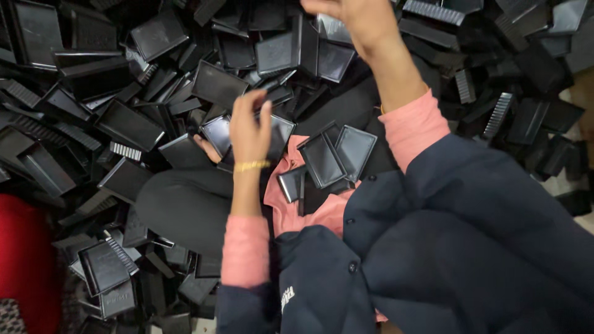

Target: The person sits on the floor surrounded by a large pile of black plastic cases. They repeatedly pick up individual cases, open them to inspect the interior, and place them back into the pile. The person continues this repetitive cycle of picking, opening, and returning the cases throughout the video.

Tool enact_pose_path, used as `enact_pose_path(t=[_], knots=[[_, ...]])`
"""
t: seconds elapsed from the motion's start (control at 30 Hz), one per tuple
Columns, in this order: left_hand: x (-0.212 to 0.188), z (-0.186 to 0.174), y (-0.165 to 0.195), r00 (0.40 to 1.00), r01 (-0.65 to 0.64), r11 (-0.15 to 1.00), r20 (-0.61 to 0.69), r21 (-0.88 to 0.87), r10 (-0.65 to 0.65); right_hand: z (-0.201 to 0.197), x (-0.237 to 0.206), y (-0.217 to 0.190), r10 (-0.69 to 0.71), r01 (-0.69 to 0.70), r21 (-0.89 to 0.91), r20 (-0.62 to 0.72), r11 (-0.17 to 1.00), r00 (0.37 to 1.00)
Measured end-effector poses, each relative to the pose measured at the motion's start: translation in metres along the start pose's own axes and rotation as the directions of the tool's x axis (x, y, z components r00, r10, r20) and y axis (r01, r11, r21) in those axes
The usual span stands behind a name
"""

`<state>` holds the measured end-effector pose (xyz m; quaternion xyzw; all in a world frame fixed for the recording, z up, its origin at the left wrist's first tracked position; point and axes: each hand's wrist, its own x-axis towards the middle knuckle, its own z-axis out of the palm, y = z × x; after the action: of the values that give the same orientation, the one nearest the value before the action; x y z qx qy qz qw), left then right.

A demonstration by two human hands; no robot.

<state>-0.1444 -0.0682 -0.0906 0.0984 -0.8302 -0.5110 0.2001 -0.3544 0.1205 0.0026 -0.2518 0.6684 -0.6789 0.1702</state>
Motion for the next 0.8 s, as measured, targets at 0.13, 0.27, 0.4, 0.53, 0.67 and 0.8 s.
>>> enact_pose_path(t=[0.13, 0.27, 0.4, 0.53, 0.67, 0.8], knots=[[0.08, 0.035, -0.023, 0.95, -0.278, 0.931, 0.208, 0.235, 0.231, 0.021, -0.01, 0.061, 0.18, -0.315, -0.813, -0.259, 0.489, 0.949], [0.116, 0.051, -0.032, 0.872, -0.441, 0.83, 0.38, 0.34, 0.308, 0.038, -0.028, 0.108, 0.138, -0.251, -0.776, -0.21, 0.579, 0.968], [0.082, 0.042, -0.024, 0.85, -0.194, 0.85, 0.516, 0.489, -0.103, 0.027, -0.05, 0.109, 0.09, -0.189, -0.663, -0.182, 0.724, 0.979], [0.029, 0.031, -0.005, 0.92, 0.015, 0.993, 0.387, 0.118, -0.06, 0.011, -0.087, 0.069, 0.237, -0.262, -0.106, -0.201, 0.959, 0.95], [-0.015, 0.029, 0.02, 0.94, 0.339, 0.494, 0.262, -0.801, -0.221, 0.027, -0.147, 0.02, 0.141, -0.137, 0.059, -0.077, 0.989, 0.987], [-0.034, 0.04, 0.046, 0.932, 0.347, 0.162, 0.319, -0.924, -0.173, 0.066, -0.181, -0.008, 0.173, -0.173, 0.01, -0.072, 0.985, 0.982]])
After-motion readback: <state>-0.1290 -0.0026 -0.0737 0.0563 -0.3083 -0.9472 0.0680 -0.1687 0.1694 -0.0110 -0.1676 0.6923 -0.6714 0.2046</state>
